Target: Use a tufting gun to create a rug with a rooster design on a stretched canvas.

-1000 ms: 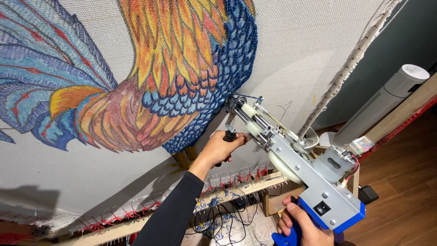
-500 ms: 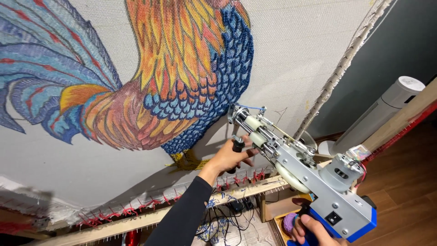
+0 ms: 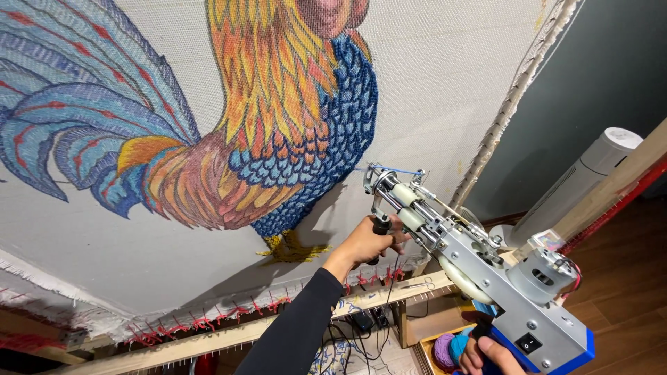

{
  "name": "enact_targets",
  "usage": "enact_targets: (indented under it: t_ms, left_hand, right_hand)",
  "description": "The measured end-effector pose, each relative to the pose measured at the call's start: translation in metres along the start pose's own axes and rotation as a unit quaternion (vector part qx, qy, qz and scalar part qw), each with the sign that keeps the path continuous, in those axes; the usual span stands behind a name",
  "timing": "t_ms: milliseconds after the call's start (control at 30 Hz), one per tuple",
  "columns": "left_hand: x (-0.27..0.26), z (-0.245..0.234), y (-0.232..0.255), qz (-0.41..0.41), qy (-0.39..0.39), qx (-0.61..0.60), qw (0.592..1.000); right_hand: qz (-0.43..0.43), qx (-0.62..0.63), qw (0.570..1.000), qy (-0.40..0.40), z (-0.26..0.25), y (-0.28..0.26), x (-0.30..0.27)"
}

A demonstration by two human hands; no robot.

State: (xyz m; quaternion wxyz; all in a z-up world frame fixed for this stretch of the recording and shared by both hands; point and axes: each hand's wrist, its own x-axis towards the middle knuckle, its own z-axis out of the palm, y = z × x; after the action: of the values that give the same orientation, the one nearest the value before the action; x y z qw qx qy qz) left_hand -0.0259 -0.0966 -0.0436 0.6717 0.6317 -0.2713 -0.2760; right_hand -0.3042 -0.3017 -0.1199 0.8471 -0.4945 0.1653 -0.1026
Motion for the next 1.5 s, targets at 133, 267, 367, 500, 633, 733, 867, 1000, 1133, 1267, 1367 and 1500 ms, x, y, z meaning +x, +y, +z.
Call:
enact_targets:
  t_ms: [133,267,367,500,633,733,867,1000,1133,1267,1367,1500]
  left_hand:
    - [-0.003,0.007,0.019,0.015,-0.044,0.052,0.998]
    - [-0.002,0.011,0.023,0.036,-0.051,0.026,0.998]
    - [-0.006,0.012,0.030,0.039,-0.058,-0.006,0.998]
    - [-0.026,0.018,0.057,0.049,-0.006,0.059,0.997]
    - [-0.039,0.016,0.067,0.027,0.023,0.046,0.998]
    - [-0.048,0.013,0.066,0.035,0.046,0.026,0.998]
    - [-0.064,0.008,0.069,0.046,0.082,0.041,0.995]
    - [-0.084,0.003,0.080,0.026,0.109,0.025,0.993]
    - [-0.100,-0.001,0.099,0.026,0.116,0.034,0.992]
    - [-0.113,-0.003,0.113,0.023,0.138,0.036,0.989]
    - [-0.119,-0.003,0.117,0.031,0.140,0.039,0.989]
    - [-0.123,-0.002,0.118,0.057,0.140,0.039,0.988]
  right_hand:
    - [-0.012,0.005,1.000,0.005,-0.020,0.001,0.005]
    - [-0.023,0.048,0.998,-0.046,-0.026,-0.006,0.003]
    - [-0.021,0.040,0.998,-0.040,-0.023,-0.015,0.004]
    - [0.012,0.005,0.997,-0.078,-0.002,-0.053,0.000]
    - [-0.014,0.024,1.000,-0.012,0.030,-0.073,-0.015]
    - [-0.054,-0.029,0.997,0.054,0.072,-0.100,-0.038]
    - [-0.079,-0.063,0.994,0.038,0.085,-0.108,-0.047]
    - [-0.111,-0.032,0.993,0.014,0.092,-0.104,-0.052]
    - [-0.102,-0.007,0.992,-0.077,0.084,-0.100,-0.048]
    - [-0.094,-0.056,0.994,-0.014,0.093,-0.104,-0.055]
    - [-0.081,-0.062,0.994,-0.022,0.097,-0.109,-0.059]
    - [-0.063,-0.053,0.995,-0.059,0.087,-0.109,-0.055]
